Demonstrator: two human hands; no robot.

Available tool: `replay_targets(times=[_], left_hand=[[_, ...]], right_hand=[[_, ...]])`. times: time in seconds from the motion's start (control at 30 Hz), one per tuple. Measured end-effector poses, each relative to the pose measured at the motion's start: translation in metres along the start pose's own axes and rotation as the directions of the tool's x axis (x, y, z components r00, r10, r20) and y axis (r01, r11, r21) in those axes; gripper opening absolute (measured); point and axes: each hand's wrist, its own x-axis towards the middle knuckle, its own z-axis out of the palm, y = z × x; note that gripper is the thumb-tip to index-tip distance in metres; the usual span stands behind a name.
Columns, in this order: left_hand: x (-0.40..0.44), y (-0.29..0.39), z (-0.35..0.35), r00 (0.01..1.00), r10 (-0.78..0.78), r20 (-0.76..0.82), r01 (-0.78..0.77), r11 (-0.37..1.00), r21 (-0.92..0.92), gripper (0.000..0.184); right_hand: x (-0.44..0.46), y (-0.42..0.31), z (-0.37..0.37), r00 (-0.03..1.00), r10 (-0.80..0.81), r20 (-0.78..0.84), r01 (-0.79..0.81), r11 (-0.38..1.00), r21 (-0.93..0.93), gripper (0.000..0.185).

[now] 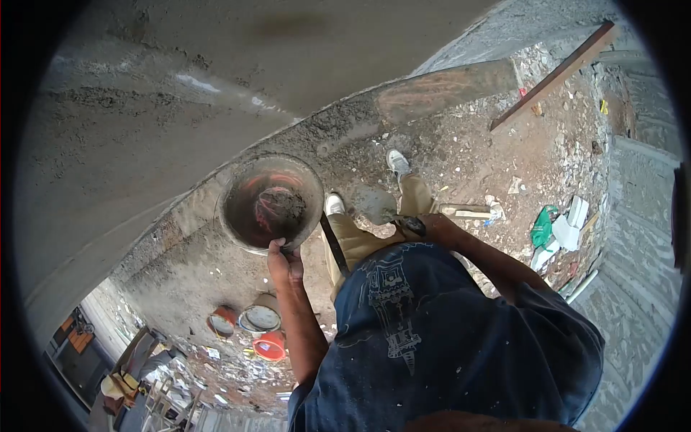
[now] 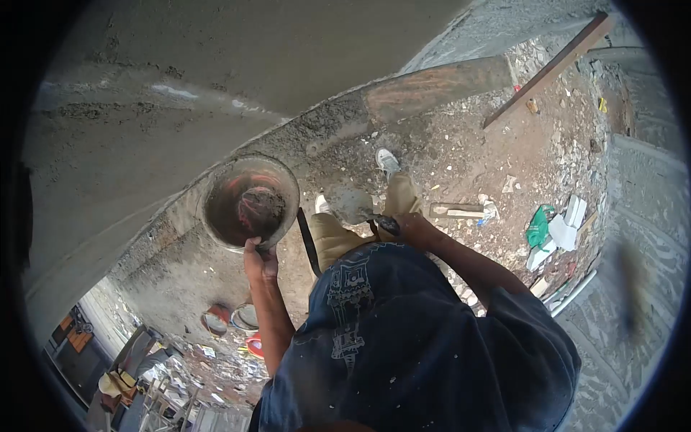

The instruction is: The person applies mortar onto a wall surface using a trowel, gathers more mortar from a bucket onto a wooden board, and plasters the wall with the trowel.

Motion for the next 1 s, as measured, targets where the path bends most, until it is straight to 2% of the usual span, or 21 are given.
replay_targets(times=[0.07, 0.1, 0.2, 0.33, 0.4, 0.47, 0.5, 0.6, 0.67, 0.77, 0.83, 0.9, 0.93, 1.0], left_hand=[[-0.002, -0.019, 0.006, 0.996, 0.002, -0.088, -0.002, 1.000, -0.008, 0.041], [0.005, -0.033, 0.005, 0.992, 0.005, -0.129, -0.006, 1.000, -0.012, 0.040], [0.044, -0.080, 0.007, 0.983, -0.023, -0.183, 0.016, 0.999, -0.041, 0.038], [0.111, -0.137, -0.008, 0.977, -0.098, -0.191, 0.089, 0.995, -0.055, 0.040], [0.149, -0.164, -0.007, 0.972, -0.138, -0.191, 0.131, 0.990, -0.047, 0.040], [0.192, -0.193, -0.014, 0.980, -0.136, -0.148, 0.127, 0.990, -0.068, 0.039], [0.210, -0.209, -0.022, 0.982, -0.136, -0.131, 0.125, 0.988, -0.090, 0.039], [0.271, -0.255, -0.061, 0.975, -0.171, -0.139, 0.150, 0.977, -0.153, 0.039], [0.301, -0.280, -0.075, 0.978, -0.148, -0.147, 0.128, 0.982, -0.137, 0.037], [0.354, -0.319, -0.127, 0.983, -0.126, -0.132, 0.108, 0.985, -0.135, 0.036], [0.381, -0.338, -0.156, 0.992, -0.079, -0.102, 0.069, 0.993, -0.096, 0.037], [0.402, -0.349, -0.179, 0.981, -0.076, -0.179, 0.070, 0.997, -0.041, 0.040], [0.411, -0.354, -0.188, 0.974, -0.074, -0.214, 0.073, 0.997, -0.012, 0.042], [0.419, -0.350, -0.196, 0.984, 0.061, -0.169, -0.046, 0.995, 0.092, 0.058]], right_hand=[[0.027, -0.007, -0.045, 0.976, 0.101, 0.194, -0.105, 0.994, 0.009, 0.041], [0.048, 0.015, -0.051, 0.986, 0.057, 0.157, -0.067, 0.996, 0.063, 0.042], [0.131, 0.118, -0.051, 0.994, 0.073, 0.083, -0.066, 0.994, -0.089, 0.046], [0.237, 0.245, -0.064, 0.920, 0.391, 0.001, -0.382, 0.900, -0.211, 0.054], [0.280, 0.295, -0.070, 0.862, 0.472, -0.184, -0.506, 0.822, -0.260, 0.050], [0.324, 0.380, -0.061, 0.844, 0.360, -0.397, -0.504, 0.784, -0.362, 0.040], [0.349, 0.414, -0.066, 0.782, 0.511, -0.356, -0.586, 0.798, -0.140, 0.045], [0.418, 0.481, -0.085, 0.648, 0.685, -0.333, -0.670, 0.720, 0.180, 0.039], [0.463, 0.557, -0.086, 0.590, 0.615, -0.523, -0.594, 0.770, 0.234, 0.022], [0.506, 0.575, -0.102, 0.486, 0.700, -0.523, -0.620, 0.698, 0.358, 0.023], [0.546, 0.606, -0.082, 0.666, 0.532, -0.523, -0.513, 0.836, 0.198, 0.027], [0.571, 0.616, -0.043, 0.678, 0.359, -0.642, -0.496, 0.868, -0.038, 0.032], [0.577, 0.588, -0.004, 0.611, 0.250, -0.751, -0.561, 0.806, -0.188, 0.035], [0.555, 0.510, 0.042, 0.719, 0.090, -0.689, -0.430, 0.837, -0.339, 0.036]])
